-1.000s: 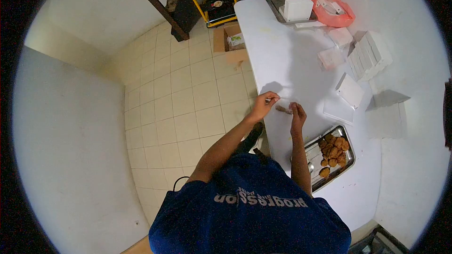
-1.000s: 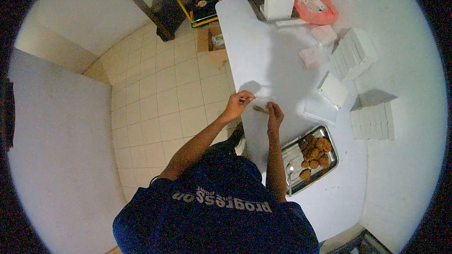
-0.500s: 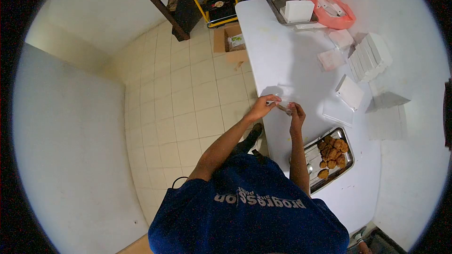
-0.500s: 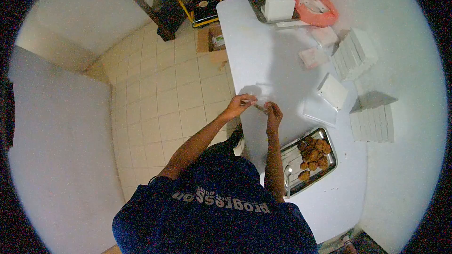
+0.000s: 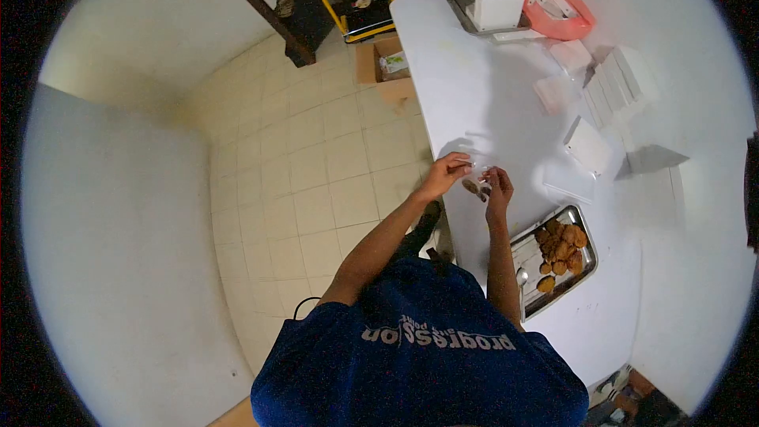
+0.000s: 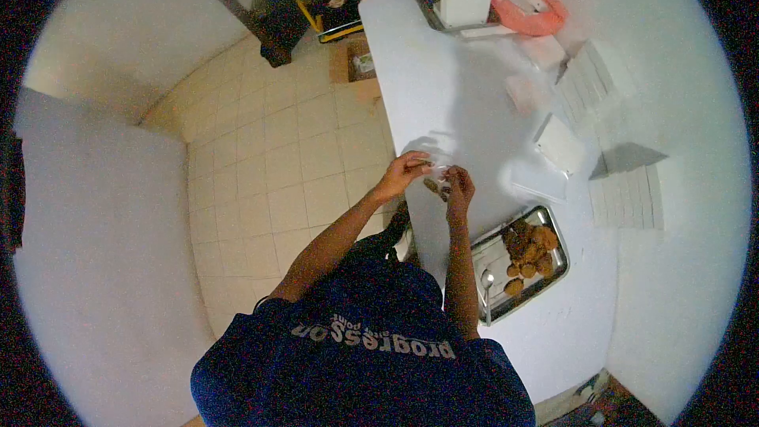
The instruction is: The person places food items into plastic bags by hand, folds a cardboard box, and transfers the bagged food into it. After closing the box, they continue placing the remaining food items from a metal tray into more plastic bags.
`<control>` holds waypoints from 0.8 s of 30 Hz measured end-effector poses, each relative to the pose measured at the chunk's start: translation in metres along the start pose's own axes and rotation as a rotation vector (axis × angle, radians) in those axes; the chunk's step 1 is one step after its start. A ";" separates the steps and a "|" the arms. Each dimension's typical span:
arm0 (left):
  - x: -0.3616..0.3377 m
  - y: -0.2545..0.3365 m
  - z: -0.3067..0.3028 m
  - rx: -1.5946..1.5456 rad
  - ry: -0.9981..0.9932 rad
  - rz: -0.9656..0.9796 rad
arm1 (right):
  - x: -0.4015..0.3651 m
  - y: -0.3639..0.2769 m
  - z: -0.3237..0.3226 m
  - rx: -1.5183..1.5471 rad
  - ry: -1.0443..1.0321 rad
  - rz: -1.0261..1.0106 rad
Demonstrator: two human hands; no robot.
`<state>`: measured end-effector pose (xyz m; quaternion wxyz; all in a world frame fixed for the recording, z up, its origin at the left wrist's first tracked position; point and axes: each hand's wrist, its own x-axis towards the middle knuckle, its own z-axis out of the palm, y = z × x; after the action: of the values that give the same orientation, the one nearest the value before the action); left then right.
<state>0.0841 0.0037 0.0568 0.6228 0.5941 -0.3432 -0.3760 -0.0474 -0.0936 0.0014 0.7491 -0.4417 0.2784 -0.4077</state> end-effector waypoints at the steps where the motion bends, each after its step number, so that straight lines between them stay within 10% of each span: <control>1: -0.003 -0.001 0.002 0.118 -0.014 0.032 | -0.005 -0.006 0.001 0.003 0.007 0.050; 24: -0.059 -0.018 0.037 0.197 0.013 0.008 | -0.064 -0.022 -0.046 -0.113 0.016 0.120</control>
<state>0.0219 0.0372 0.0420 0.5648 0.6537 -0.3769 -0.3341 -0.1237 -0.0652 0.0041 0.7438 -0.4624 0.3331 -0.3494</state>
